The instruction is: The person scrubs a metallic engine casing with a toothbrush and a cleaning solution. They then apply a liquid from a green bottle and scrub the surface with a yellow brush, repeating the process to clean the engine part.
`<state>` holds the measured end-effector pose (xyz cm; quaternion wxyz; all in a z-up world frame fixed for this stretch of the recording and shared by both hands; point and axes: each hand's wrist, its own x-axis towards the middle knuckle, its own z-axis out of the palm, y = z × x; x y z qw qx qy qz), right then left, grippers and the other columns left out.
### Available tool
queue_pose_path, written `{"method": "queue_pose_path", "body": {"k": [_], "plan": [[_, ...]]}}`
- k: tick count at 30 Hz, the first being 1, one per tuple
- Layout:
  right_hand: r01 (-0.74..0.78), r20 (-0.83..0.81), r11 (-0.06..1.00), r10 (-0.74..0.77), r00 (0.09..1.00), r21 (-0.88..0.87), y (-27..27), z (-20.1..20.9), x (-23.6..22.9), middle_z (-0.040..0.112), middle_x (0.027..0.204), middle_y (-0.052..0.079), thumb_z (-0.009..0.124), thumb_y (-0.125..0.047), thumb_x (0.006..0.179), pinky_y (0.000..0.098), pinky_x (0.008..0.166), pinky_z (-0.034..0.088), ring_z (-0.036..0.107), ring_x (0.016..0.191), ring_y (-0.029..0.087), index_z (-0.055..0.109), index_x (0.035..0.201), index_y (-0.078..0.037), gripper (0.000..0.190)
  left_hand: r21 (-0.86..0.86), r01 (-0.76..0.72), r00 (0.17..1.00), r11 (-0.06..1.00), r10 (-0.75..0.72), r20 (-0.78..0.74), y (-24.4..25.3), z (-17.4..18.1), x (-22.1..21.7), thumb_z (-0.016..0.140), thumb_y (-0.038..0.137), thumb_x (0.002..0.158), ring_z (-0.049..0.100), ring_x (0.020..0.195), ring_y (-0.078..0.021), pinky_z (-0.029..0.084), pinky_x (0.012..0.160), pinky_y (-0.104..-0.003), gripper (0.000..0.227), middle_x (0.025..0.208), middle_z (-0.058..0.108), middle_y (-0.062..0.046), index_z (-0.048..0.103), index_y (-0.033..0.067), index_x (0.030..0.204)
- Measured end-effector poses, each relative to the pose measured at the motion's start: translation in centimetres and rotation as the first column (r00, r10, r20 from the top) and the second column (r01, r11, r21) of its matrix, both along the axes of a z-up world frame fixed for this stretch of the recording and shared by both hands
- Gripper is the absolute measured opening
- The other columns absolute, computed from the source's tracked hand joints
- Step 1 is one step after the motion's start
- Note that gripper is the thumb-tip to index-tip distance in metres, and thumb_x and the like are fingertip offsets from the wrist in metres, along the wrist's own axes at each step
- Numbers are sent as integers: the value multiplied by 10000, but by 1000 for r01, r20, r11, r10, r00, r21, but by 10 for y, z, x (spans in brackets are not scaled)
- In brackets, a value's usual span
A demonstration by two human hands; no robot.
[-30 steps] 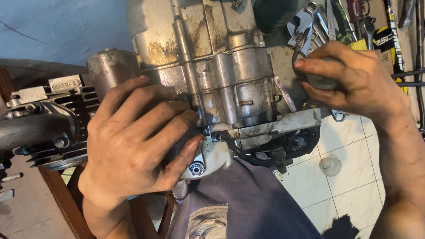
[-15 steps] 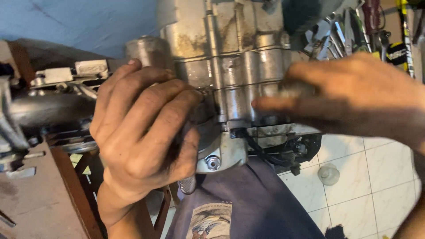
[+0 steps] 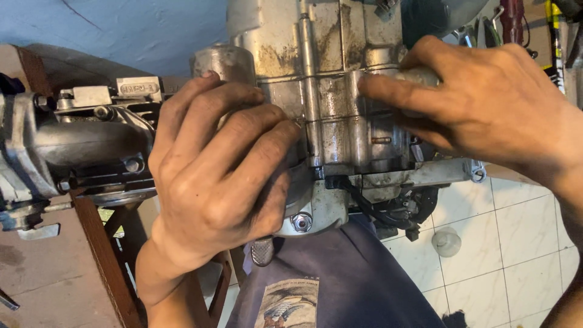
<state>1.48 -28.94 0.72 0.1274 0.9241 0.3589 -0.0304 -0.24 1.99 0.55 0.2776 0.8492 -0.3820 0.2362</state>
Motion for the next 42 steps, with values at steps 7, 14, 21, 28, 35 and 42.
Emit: {"method": "queue_pose_path", "body": {"k": [7, 14, 21, 28, 35, 42], "plan": [[-161, -272, 944, 242, 931, 288, 2, 6, 1, 652, 992, 100, 739, -325, 809, 353, 473, 596, 706, 638, 226, 517, 1458, -340, 687, 11, -8, 1000, 1000, 8, 16, 2, 3, 2, 709, 198, 787, 679, 1014, -329, 492, 1019, -545, 261, 943, 734, -117, 783, 19, 963], [-61, -148, 990, 80, 986, 126, 3, -1, 11, 659, 1099, 105, 744, -391, 797, 354, 513, 564, 692, 685, 244, 546, 1476, -310, 713, 19, 11, 1000, 1000, -11, 22, -2, -7, 0, 691, 190, 889, 676, 1017, -297, 492, 1031, -537, 214, 993, 730, -102, 775, 37, 1013], [-99, 82, 993, 94, 992, 57, 16, 4, 1, 632, 943, 111, 708, -286, 929, 326, 518, 556, 686, 727, 223, 562, 1478, -337, 571, 519, 148, 965, 842, -8, -262, -24, 15, 7, 750, 230, 728, 677, 918, -283, 470, 1029, -578, 369, 929, 711, -86, 750, 101, 1074], [248, 9, 803, -300, 954, 542, -107, -61, -35, 605, 1122, 153, 838, -135, 899, 387, 823, 538, 631, 960, 276, 372, 1560, -200, 812, 398, 106, 990, 911, -60, -127, -21, 23, 21, 740, 254, 807, 663, 973, -277, 494, 965, -492, 296, 991, 724, -64, 755, 104, 1062], [391, -343, 224, -226, 912, 893, -140, -179, -42, 583, 1342, 108, 814, 92, 1001, 332, 1095, 517, 592, 1227, 202, 174, 1623, -183, 933, 391, 241, 950, 888, -133, -284, -41, 24, 24, 729, 280, 846, 653, 931, -278, 490, 958, -476, 206, 977, 724, -48, 736, 85, 910], [387, -356, 105, -231, 905, 916, -118, -199, -33, 597, 1432, 129, 879, 109, 929, 335, 1110, 534, 604, 1279, 209, 246, 1590, -230, 975, 507, 293, 945, 811, -165, -283, -50, 11, 23, 733, 368, 875, 647, 908, -262, 496, 905, -466, 304, 1023, 726, -81, 760, 92, 999]]}}
